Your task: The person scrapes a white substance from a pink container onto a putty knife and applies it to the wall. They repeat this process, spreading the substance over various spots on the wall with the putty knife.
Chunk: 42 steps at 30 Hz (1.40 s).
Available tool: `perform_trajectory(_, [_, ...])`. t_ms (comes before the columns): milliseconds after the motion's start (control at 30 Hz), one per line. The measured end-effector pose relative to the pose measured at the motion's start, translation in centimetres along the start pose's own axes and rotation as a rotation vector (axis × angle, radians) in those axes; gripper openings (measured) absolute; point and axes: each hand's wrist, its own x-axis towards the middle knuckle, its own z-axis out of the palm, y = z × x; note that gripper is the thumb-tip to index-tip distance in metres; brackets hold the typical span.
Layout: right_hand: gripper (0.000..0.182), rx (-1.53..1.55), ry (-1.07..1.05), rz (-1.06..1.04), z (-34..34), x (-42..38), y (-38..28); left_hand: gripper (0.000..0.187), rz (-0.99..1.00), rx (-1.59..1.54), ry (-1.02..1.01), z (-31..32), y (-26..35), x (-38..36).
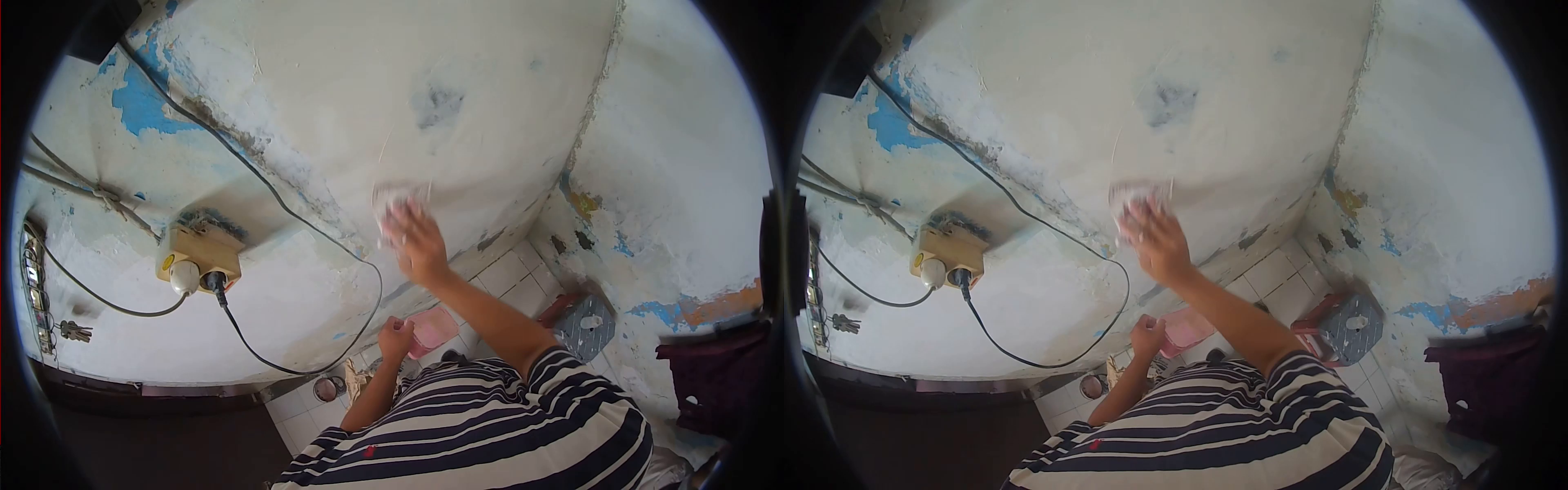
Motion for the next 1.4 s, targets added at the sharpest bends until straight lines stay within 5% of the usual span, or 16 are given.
perform_trajectory(100, [0.044, 0.172, -0.064, 0.163, -2.5, -4.9, -1.7, 0.029, 0.039, -0.022, 0.037, -0.1, 0.0, 0.7])
perform_trajectory(233, [0.045, 0.205, 0.289, 0.212, -7.0, 1.1, 2.6, 0.029, 0.083, -0.025, 0.077, -0.3, -0.2, 0.3])
perform_trajectory(367, [0.051, -0.284, 0.515, -0.026, -7.9, 12.7, 6.4, 0.029, 0.022, -0.016, 0.04, -0.2, 0.1, -0.7])
perform_trajectory(600, [0.044, -0.047, 0.256, 0.017, 3.0, 5.4, 1.0, 0.029, 0.016, 0.0, 0.035, 0.0, 0.3, -0.5])
perform_trajectory(733, [0.044, 0.09, 0.037, 0.054, 2.7, -2.4, -2.4, 0.029, 0.027, -0.017, 0.065, 0.1, -0.1, -1.1])
perform_trajectory(800, [0.042, 0.195, 0.045, 0.108, 0.1, -3.6, -2.5, 0.029, 0.022, -0.01, 0.057, -0.4, -0.2, -1.4])
perform_trajectory(900, [0.045, 0.294, 0.328, 0.072, -4.0, 0.5, -0.4, 0.029, 0.01, -0.006, 0.07, -0.5, -1.6, -1.1])
perform_trajectory(1000, [0.046, -0.122, 0.519, -0.035, -6.2, 9.8, 2.1, 0.029, -0.016, 0.006, 0.065, 0.0, -3.2, -1.9])
perform_trajectory(1200, [0.05, -0.061, 0.343, 0.005, 1.9, 7.5, 2.5, 0.03, -0.013, 0.017, 0.065, -0.4, -2.5, -1.4])
perform_trajectory(1400, [0.046, 0.148, 0.053, 0.078, 1.5, -1.5, -1.6, 0.032, -0.003, 0.017, 0.019, -0.2, -0.9, -1.4])
